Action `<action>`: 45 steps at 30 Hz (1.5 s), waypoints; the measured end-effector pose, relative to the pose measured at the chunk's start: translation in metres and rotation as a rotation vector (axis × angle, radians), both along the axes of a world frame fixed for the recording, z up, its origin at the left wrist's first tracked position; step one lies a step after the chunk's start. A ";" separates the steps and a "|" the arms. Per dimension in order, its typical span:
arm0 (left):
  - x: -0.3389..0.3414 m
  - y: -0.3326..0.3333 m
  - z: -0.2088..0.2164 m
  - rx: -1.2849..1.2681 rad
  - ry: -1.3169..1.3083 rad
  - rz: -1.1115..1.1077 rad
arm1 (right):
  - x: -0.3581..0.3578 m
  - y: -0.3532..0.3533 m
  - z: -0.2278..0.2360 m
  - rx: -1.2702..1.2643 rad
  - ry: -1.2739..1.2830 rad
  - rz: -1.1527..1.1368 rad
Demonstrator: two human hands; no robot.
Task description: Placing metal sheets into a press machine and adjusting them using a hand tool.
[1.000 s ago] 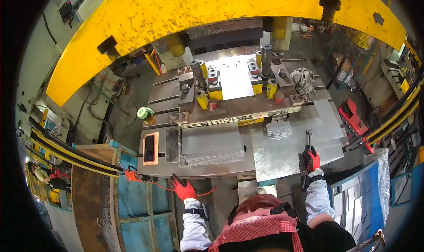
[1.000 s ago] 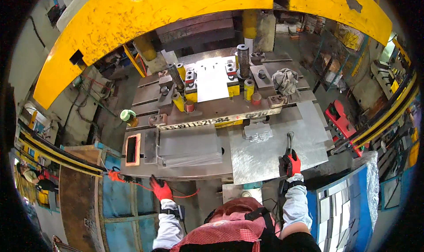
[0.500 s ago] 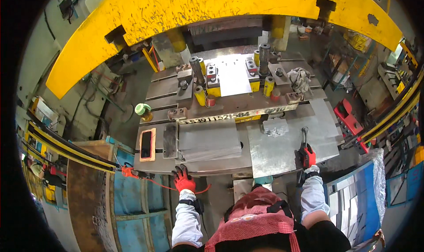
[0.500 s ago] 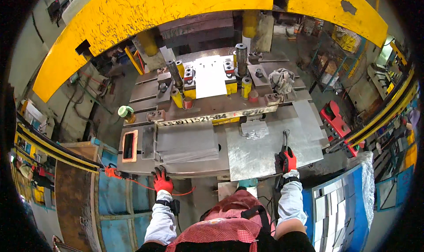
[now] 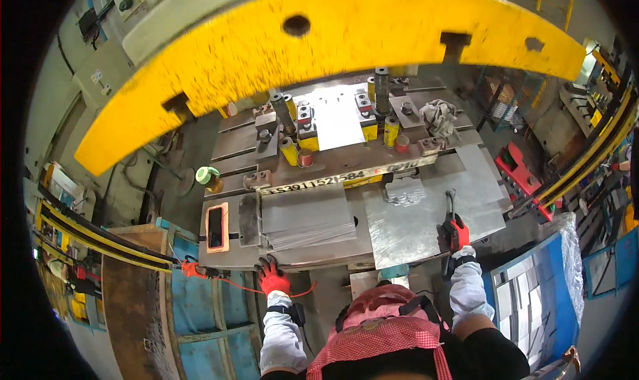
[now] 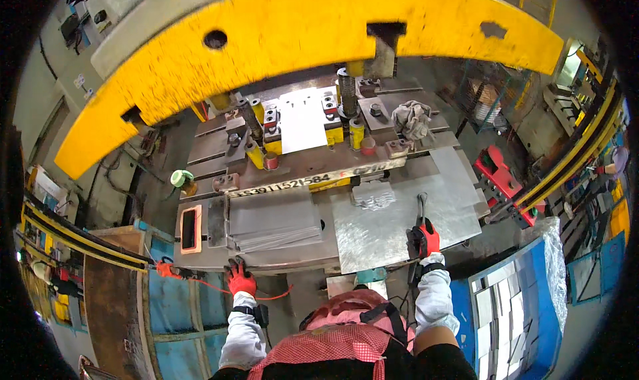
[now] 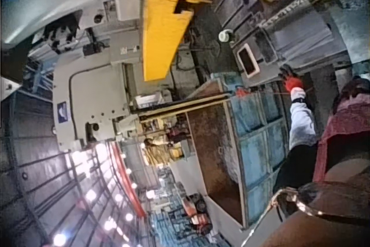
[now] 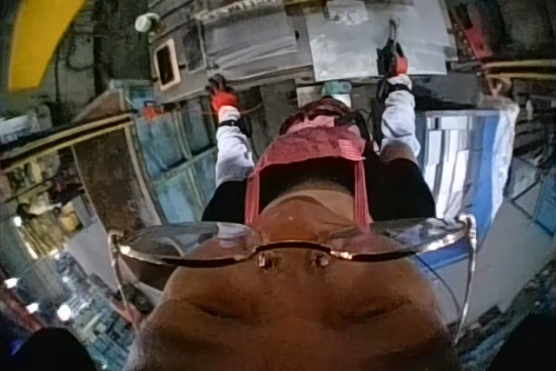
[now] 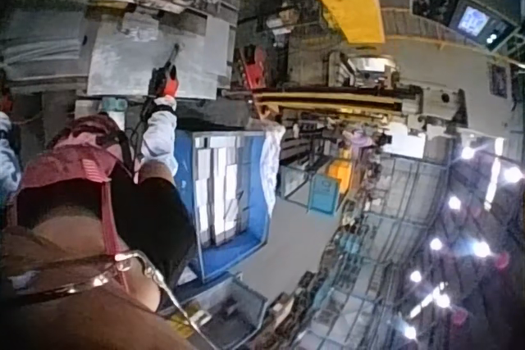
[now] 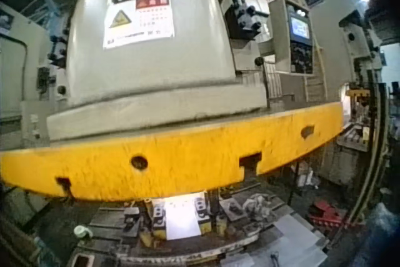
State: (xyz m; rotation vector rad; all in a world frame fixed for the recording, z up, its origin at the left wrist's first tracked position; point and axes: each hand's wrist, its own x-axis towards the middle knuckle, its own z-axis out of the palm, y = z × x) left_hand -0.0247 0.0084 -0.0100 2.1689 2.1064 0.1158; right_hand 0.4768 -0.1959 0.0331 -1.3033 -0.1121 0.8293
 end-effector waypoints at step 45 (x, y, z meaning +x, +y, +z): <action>0.226 0.047 0.155 -0.785 -1.917 -0.173 | -0.017 0.215 0.182 0.334 -0.403 0.680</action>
